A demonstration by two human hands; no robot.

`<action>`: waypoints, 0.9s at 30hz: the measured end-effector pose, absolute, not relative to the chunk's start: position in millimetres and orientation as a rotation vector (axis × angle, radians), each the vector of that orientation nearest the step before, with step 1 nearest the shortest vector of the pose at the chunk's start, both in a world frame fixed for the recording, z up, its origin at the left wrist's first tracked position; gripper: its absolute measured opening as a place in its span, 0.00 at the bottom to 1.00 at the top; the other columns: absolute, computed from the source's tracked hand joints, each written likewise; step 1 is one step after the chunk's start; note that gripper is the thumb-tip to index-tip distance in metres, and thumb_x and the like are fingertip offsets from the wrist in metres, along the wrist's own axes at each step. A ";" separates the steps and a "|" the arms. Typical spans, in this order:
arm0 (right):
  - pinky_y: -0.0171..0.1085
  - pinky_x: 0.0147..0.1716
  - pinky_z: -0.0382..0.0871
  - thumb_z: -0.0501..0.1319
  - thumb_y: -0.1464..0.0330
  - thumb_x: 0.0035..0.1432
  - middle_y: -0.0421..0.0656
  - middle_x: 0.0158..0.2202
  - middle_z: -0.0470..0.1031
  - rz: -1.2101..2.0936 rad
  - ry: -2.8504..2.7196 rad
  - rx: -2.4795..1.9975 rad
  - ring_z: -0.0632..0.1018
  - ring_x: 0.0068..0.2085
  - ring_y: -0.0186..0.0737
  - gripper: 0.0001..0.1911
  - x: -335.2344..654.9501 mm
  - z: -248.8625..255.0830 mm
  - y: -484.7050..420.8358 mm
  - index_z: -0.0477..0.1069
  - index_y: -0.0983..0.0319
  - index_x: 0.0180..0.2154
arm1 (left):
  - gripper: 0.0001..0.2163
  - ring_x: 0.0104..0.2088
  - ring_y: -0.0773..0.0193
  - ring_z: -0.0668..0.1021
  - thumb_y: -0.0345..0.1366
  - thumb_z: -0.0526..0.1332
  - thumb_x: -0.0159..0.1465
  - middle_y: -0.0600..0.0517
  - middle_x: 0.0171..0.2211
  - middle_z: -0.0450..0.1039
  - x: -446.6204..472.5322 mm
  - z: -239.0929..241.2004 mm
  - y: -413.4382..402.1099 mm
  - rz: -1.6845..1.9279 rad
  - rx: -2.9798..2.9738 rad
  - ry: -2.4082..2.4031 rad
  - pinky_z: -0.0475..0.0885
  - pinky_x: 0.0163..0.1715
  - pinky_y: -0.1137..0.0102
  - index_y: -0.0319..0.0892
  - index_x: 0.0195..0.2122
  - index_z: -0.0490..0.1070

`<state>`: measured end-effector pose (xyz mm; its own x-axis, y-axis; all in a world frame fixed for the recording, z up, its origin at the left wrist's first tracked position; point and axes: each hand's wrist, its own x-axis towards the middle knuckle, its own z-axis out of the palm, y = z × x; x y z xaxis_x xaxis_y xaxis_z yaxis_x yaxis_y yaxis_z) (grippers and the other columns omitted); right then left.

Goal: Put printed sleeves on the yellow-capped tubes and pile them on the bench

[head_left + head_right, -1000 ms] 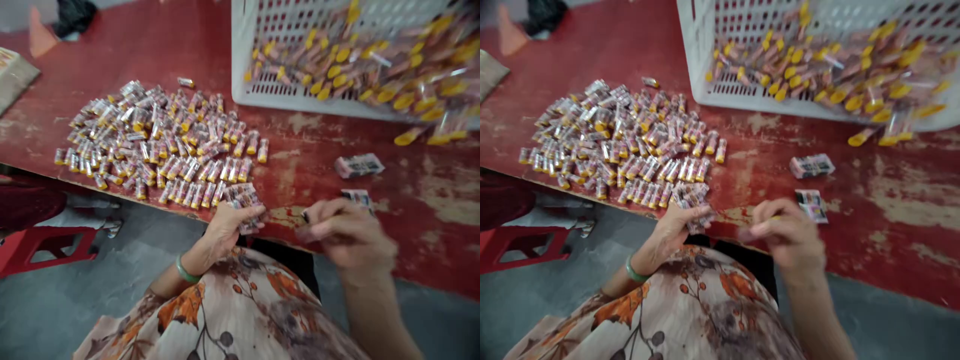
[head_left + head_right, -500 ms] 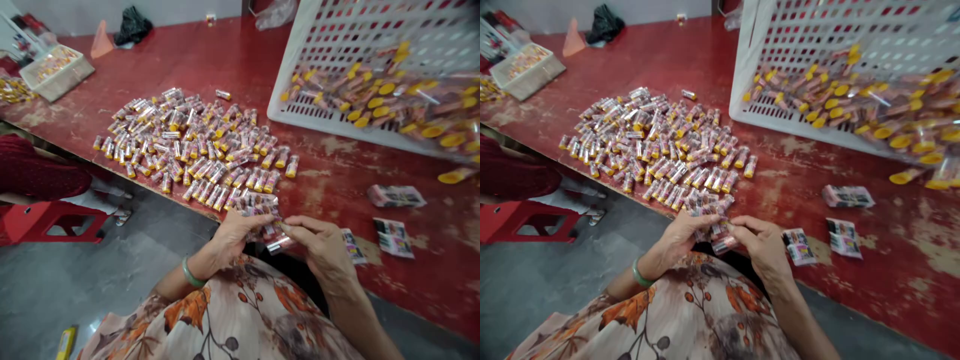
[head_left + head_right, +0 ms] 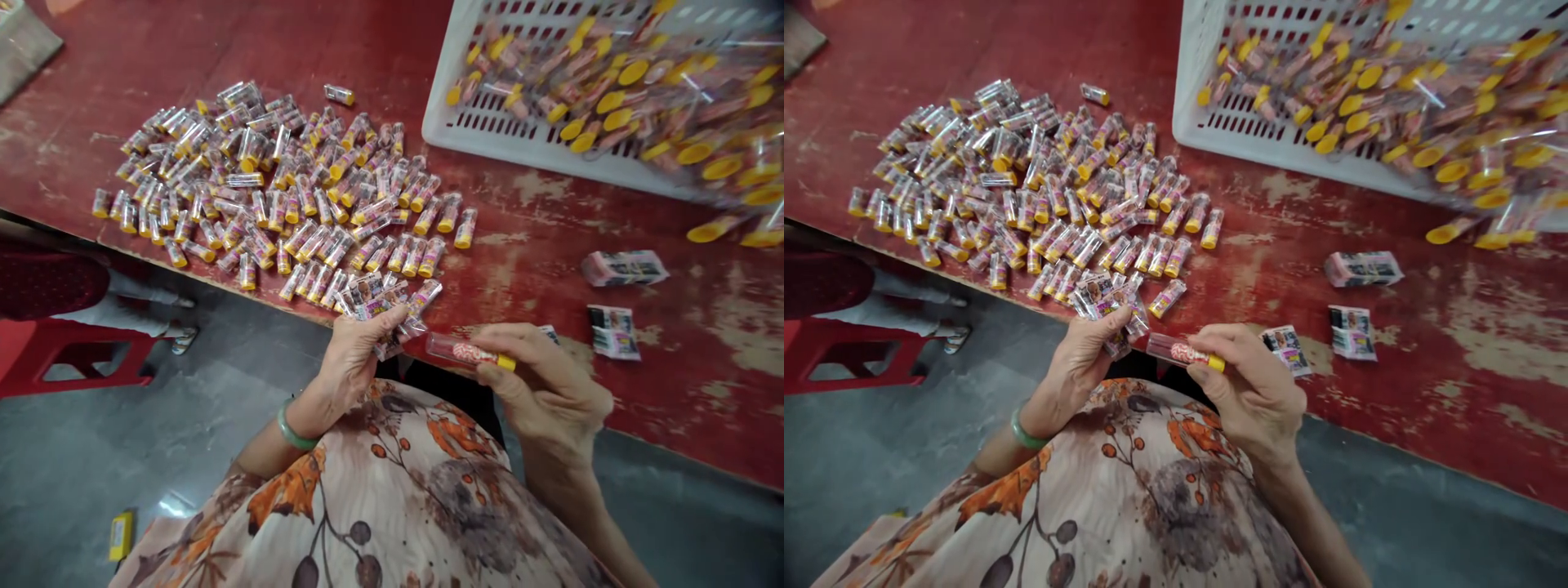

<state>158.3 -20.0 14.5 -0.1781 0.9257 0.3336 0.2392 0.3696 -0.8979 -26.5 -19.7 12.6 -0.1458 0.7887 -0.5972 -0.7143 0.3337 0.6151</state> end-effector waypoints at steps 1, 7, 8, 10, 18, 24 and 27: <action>0.39 0.37 0.72 0.65 0.72 0.54 0.41 0.38 0.76 0.817 -1.678 -1.029 0.77 0.39 0.41 0.11 157.2 14.2 -20.5 0.76 0.55 0.41 | 0.12 0.27 0.69 0.78 0.33 0.74 0.45 0.52 0.30 0.78 -26.6 11.6 -19.6 1.311 0.079 1.112 0.75 0.28 0.73 0.38 0.31 0.78; 0.40 0.34 0.73 0.64 0.74 0.55 0.43 0.38 0.76 0.564 -1.757 -0.940 0.77 0.37 0.40 0.15 154.7 13.4 -20.5 0.75 0.56 0.44 | 0.13 0.23 0.71 0.76 0.35 0.74 0.46 0.54 0.27 0.76 -24.9 6.7 -19.0 1.252 0.044 1.058 0.74 0.27 0.73 0.37 0.32 0.76; 0.39 0.33 0.73 0.64 0.74 0.55 0.43 0.38 0.76 0.533 -1.766 -0.927 0.77 0.37 0.40 0.15 153.9 13.4 -20.5 0.75 0.56 0.45 | 0.13 0.23 0.71 0.76 0.35 0.74 0.47 0.53 0.27 0.76 -24.1 7.0 -18.9 1.236 0.047 1.045 0.74 0.26 0.73 0.37 0.32 0.76; 0.38 0.33 0.73 0.64 0.76 0.54 0.43 0.38 0.76 0.456 -1.783 -0.918 0.77 0.37 0.39 0.17 152.3 12.6 -20.7 0.74 0.57 0.45 | 0.13 0.23 0.71 0.76 0.35 0.74 0.47 0.53 0.27 0.76 -22.6 8.8 -18.3 1.221 0.058 1.017 0.74 0.25 0.74 0.36 0.31 0.76; 0.36 0.35 0.75 0.65 0.75 0.54 0.44 0.39 0.77 0.095 -1.932 -0.932 0.79 0.38 0.38 0.18 150.2 6.2 -26.0 0.72 0.59 0.48 | 0.14 0.24 0.71 0.76 0.35 0.74 0.45 0.53 0.28 0.77 -19.0 10.7 -17.2 1.302 0.075 1.040 0.75 0.25 0.75 0.37 0.31 0.76; 0.39 0.35 0.74 0.64 0.76 0.54 0.43 0.35 0.77 0.446 -1.743 -1.060 0.79 0.36 0.40 0.12 146.9 6.7 -23.0 0.75 0.58 0.41 | 0.13 0.24 0.71 0.76 0.35 0.75 0.43 0.53 0.29 0.77 -18.2 11.6 -20.0 1.293 0.120 1.120 0.74 0.24 0.75 0.38 0.29 0.76; 0.39 0.35 0.74 0.65 0.76 0.53 0.43 0.36 0.78 0.332 -1.797 -1.049 0.79 0.35 0.40 0.15 147.9 -0.1 -23.9 0.75 0.57 0.43 | 0.15 0.24 0.70 0.76 0.35 0.75 0.42 0.53 0.30 0.77 -18.7 10.5 -18.8 1.322 0.114 1.128 0.74 0.24 0.75 0.39 0.30 0.76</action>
